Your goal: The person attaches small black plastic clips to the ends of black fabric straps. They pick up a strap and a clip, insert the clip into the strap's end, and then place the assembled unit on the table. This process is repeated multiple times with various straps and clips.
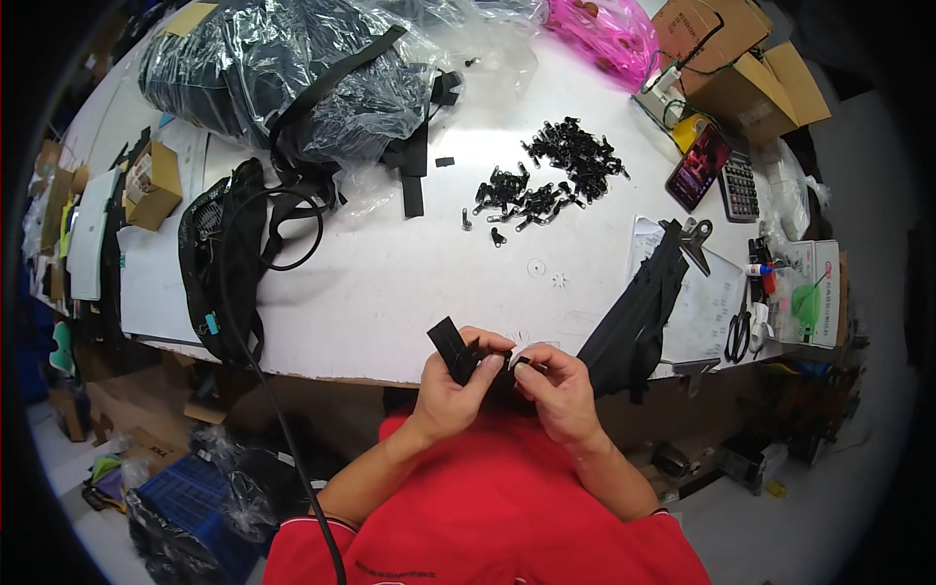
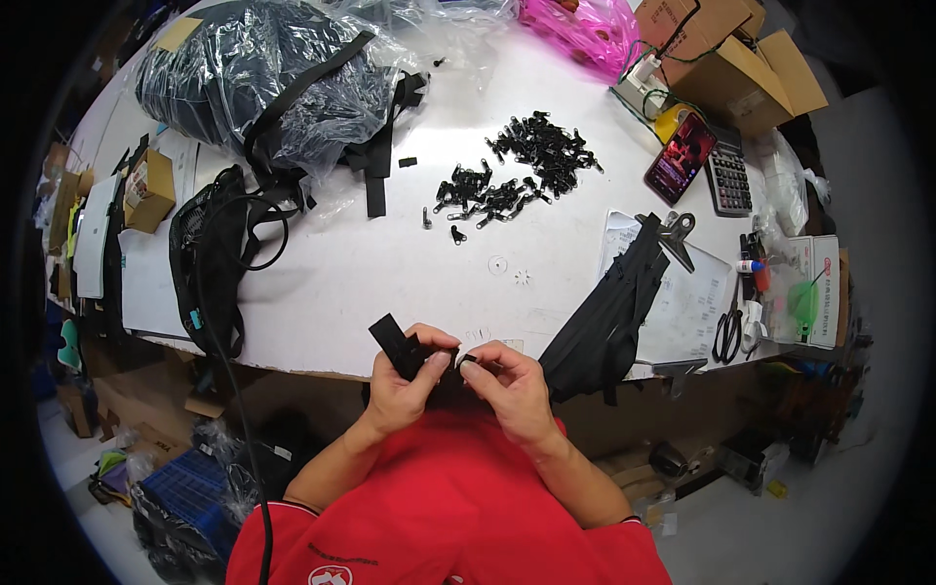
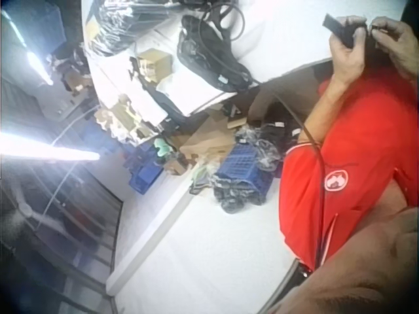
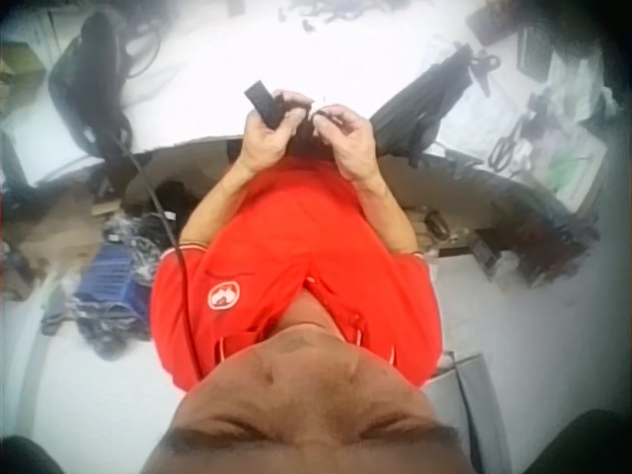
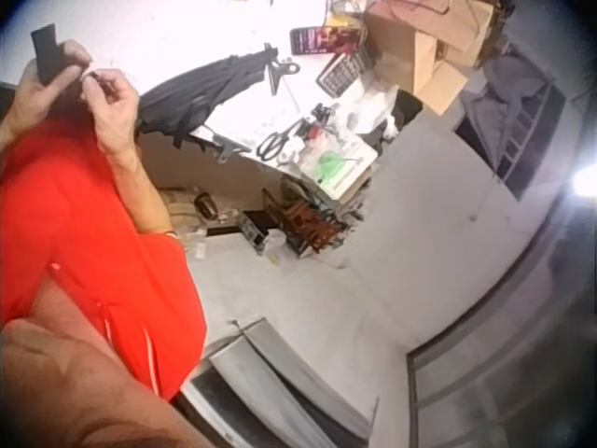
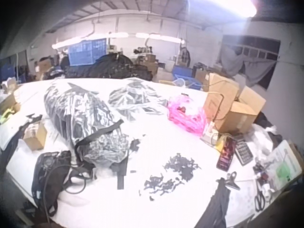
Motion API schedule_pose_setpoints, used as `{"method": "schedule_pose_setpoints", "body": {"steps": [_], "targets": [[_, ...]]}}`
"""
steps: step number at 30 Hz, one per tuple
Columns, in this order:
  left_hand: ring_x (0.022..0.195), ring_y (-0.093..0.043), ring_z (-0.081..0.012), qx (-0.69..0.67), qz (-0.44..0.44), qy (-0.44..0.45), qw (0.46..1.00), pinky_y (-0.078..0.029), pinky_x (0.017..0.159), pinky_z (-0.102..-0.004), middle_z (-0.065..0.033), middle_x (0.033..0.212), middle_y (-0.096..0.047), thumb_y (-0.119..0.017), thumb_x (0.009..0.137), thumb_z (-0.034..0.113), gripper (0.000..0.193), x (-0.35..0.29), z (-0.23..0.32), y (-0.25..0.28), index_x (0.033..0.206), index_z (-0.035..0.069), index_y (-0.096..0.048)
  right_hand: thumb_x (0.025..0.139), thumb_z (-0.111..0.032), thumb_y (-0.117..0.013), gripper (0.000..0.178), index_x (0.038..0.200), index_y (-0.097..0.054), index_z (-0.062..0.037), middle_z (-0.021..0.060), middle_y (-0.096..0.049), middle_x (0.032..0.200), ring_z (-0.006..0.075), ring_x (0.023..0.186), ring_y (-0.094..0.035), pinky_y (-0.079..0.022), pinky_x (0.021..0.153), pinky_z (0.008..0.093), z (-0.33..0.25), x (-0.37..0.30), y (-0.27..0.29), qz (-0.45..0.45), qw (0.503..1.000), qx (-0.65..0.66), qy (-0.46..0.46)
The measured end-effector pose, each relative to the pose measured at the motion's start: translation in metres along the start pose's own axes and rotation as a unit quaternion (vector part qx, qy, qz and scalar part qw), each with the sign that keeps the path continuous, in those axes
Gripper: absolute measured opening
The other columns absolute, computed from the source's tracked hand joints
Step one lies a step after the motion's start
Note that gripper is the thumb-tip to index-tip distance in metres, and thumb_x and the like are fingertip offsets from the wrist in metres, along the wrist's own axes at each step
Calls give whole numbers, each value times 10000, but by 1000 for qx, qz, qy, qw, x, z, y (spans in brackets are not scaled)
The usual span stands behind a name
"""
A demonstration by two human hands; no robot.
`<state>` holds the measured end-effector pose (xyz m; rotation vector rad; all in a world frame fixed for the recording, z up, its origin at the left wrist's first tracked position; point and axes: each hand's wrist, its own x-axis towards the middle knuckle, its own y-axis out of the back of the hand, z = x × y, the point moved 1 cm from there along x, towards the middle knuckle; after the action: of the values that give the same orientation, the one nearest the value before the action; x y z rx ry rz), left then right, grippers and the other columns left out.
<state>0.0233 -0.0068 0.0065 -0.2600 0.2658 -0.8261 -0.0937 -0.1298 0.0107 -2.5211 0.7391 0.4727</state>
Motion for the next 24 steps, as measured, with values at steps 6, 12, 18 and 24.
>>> {"method": "schedule_pose_setpoints", "body": {"steps": [6, 12, 18, 24], "targets": [[926, -603, -96, -39, -22, 15, 999, -490, 843, -258, -47, 1003, -648, -556, 986, 14, 138, 0, -1, 0, 1096, -7, -636, 952, -54, -663, 70, 1002, -656, -5, -11, -614, 907, 45, 832, -552, -446, 754, 204, -8, 3, 1, -44, 998, -45, 28], [886, -601, -95, -32, -44, 6, 998, -485, 811, -247, -45, 988, -645, -548, 996, 29, 152, 1, -1, 1, 1110, -12, -640, 946, -41, -661, 60, 991, -658, -1, -24, -602, 905, 40, 797, -530, -432, 735, 197, -7, 3, 4, -40, 998, -50, 24], [789, -575, -63, 4, -23, 30, 999, -482, 710, -234, -56, 984, -635, -569, 977, 9, 151, -2, -5, 7, 1105, -10, -647, 896, -59, -717, 80, 951, -679, -16, -17, -587, 819, 24, 660, -460, -376, 580, 201, 0, 4, -4, 31, 963, -228, 141], [711, -591, -96, 78, -13, -75, 994, -487, 629, -234, -94, 1001, -615, -593, 944, -32, 160, -1, -10, 9, 1088, -21, -661, 877, -59, -728, 67, 906, -677, -25, -15, -569, 790, 32, 626, -446, -357, 558, 210, 4, 8, -5, 33, 954, -249, 166]]}}
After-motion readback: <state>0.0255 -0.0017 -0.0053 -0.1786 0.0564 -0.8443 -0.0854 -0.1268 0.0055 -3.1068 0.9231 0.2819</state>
